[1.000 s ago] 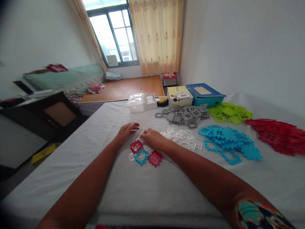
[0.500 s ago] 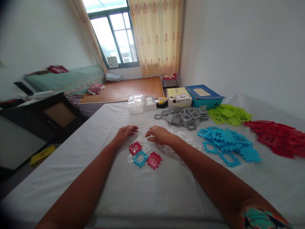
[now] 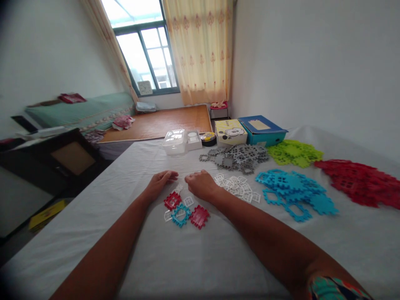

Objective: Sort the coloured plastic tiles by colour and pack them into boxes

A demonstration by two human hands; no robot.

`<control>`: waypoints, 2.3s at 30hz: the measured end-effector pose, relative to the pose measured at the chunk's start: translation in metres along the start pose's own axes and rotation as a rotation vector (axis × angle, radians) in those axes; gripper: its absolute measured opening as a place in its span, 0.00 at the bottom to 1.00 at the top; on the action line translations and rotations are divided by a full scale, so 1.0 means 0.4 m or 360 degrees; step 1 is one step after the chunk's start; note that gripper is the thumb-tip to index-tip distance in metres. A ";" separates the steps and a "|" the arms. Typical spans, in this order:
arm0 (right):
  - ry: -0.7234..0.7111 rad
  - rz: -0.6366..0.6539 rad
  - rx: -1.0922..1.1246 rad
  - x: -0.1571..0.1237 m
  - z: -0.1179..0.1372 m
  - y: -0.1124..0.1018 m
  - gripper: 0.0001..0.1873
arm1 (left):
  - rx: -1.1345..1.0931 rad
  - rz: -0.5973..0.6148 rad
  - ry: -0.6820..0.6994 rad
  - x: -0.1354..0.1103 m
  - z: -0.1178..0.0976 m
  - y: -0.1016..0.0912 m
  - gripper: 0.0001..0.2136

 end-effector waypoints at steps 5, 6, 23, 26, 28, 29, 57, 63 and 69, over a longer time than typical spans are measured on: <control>0.0034 0.0176 0.0089 -0.022 -0.089 0.003 0.10 | 0.0001 0.0008 -0.0014 0.003 0.008 0.001 0.24; -0.0068 0.0160 0.0148 -0.022 -0.072 0.001 0.10 | 0.0001 0.0006 -0.0009 0.004 0.009 0.001 0.24; 0.0013 0.0245 0.0388 -0.033 -0.108 -0.033 0.09 | 0.0004 0.0015 0.0001 0.011 0.022 -0.002 0.23; -0.0073 -0.0082 0.0405 -0.020 -0.041 -0.056 0.12 | 0.0005 0.0011 0.0013 0.010 0.019 -0.002 0.23; -0.0301 -0.0181 0.0488 -0.015 0.059 -0.051 0.16 | 0.0006 0.0028 0.0027 0.006 0.012 0.001 0.24; -0.0393 -0.0197 0.0498 -0.015 0.105 -0.044 0.18 | 0.0009 0.0038 0.0034 0.005 0.008 0.004 0.24; 0.1654 -0.0148 -0.0366 -0.745 -0.855 -0.125 0.20 | 0.0025 -0.0030 -0.0062 0.022 0.021 -0.024 0.25; 0.1904 0.0079 -0.0471 -0.952 -0.952 -0.085 0.19 | 0.0104 -0.0042 -0.0040 0.027 0.016 -0.021 0.26; 0.0676 -0.0302 0.0223 -0.465 -0.436 -0.144 0.16 | 0.0073 -0.0014 -0.0048 0.024 0.028 -0.018 0.26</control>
Point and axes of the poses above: each hand's wrist, its own x-axis towards the middle knuckle, its own y-axis out of the palm, z = x × y, the point moved 10 cm from there along x, towards the middle knuckle, and after that the axes turned 15 degrees about -x, right-handed, at the moved point
